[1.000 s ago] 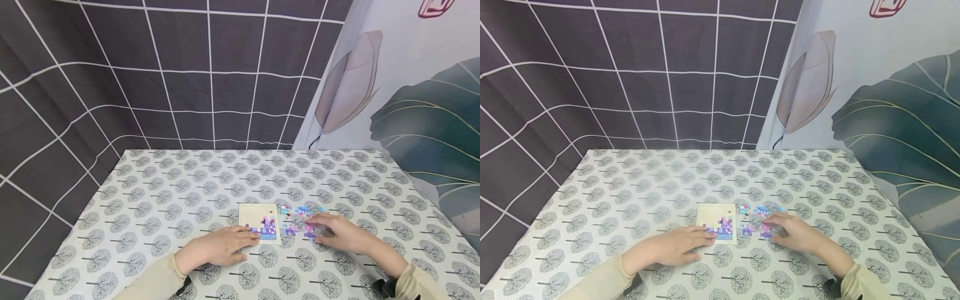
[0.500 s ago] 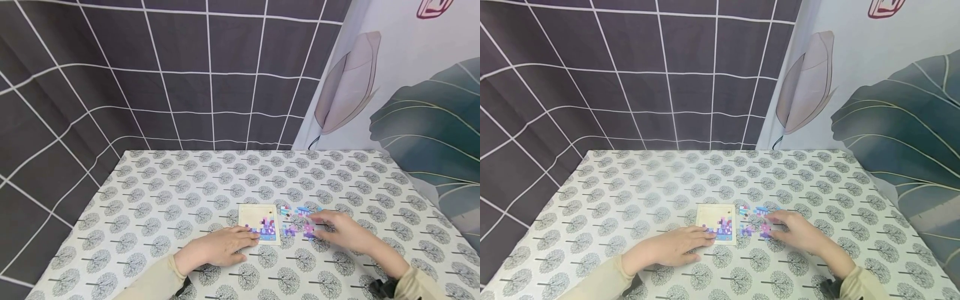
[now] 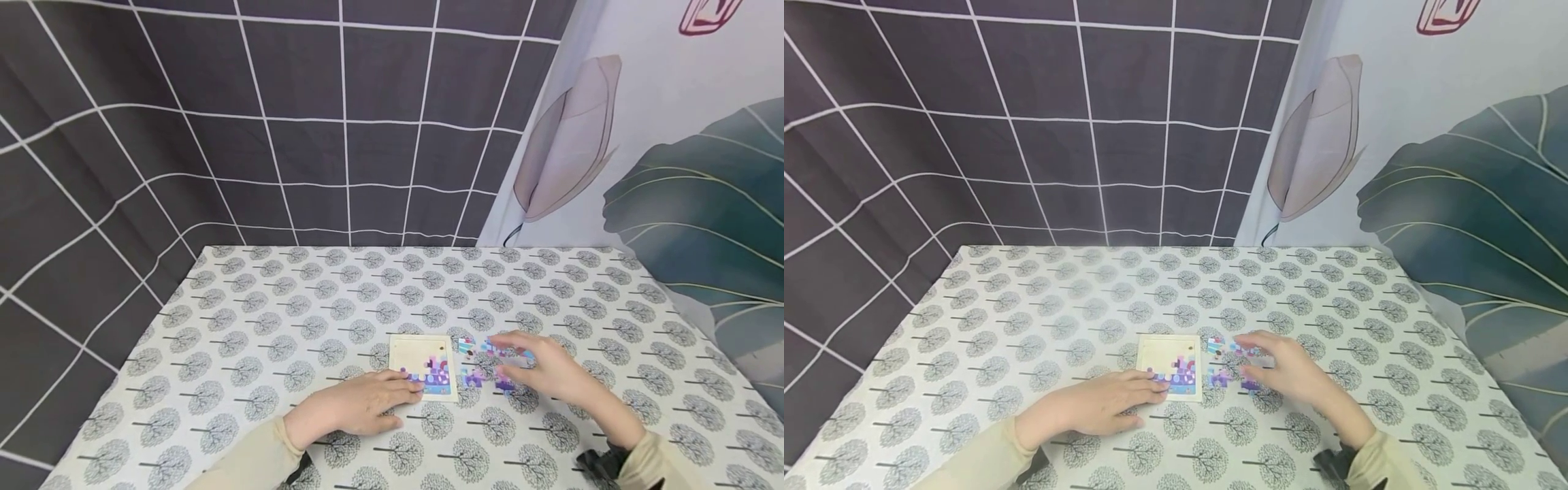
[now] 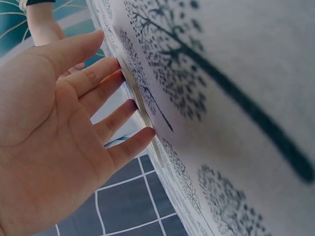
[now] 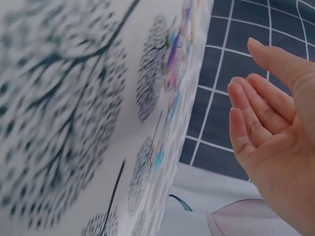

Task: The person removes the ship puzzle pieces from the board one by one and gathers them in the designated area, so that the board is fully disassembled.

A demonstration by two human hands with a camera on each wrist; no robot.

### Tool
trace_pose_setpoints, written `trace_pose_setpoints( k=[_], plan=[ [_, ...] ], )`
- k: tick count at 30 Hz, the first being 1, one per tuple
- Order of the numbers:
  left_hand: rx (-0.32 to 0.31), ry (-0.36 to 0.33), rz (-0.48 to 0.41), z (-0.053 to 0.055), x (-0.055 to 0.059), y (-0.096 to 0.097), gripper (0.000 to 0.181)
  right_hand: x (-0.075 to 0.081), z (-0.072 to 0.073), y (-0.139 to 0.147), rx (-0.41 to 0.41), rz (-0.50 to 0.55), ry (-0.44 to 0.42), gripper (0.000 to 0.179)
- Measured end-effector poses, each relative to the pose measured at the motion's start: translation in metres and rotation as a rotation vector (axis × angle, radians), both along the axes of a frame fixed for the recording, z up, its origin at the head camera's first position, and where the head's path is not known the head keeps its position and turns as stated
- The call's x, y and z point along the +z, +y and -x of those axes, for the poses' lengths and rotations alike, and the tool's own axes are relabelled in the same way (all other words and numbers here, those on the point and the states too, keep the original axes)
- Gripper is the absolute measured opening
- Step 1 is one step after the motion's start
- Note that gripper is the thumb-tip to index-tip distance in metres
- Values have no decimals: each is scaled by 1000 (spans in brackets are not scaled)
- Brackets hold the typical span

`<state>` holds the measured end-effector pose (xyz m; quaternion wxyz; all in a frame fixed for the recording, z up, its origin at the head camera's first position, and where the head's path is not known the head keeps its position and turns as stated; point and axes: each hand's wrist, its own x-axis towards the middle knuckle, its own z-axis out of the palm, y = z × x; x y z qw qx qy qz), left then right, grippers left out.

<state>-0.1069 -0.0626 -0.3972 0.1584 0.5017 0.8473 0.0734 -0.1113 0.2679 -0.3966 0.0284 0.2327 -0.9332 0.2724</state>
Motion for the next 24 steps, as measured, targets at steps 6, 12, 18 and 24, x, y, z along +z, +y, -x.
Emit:
trace_pose_setpoints(
  k=[6, 12, 18, 24],
  plan=[
    [2, 0, 0, 0, 1, 1, 51, 1, 6, -12, 26, 39, 20, 43],
    [5, 4, 5, 0, 2, 0, 51, -1, 16, -25, 52, 97, -41, 46],
    [8, 10, 10, 0, 2, -1, 51, 1, 22, -36, 107, 134, -52, 48],
    [19, -1, 22, -2, 4, 0, 51, -2, 24, -40, 135, 136, -58, 48]
  ],
)
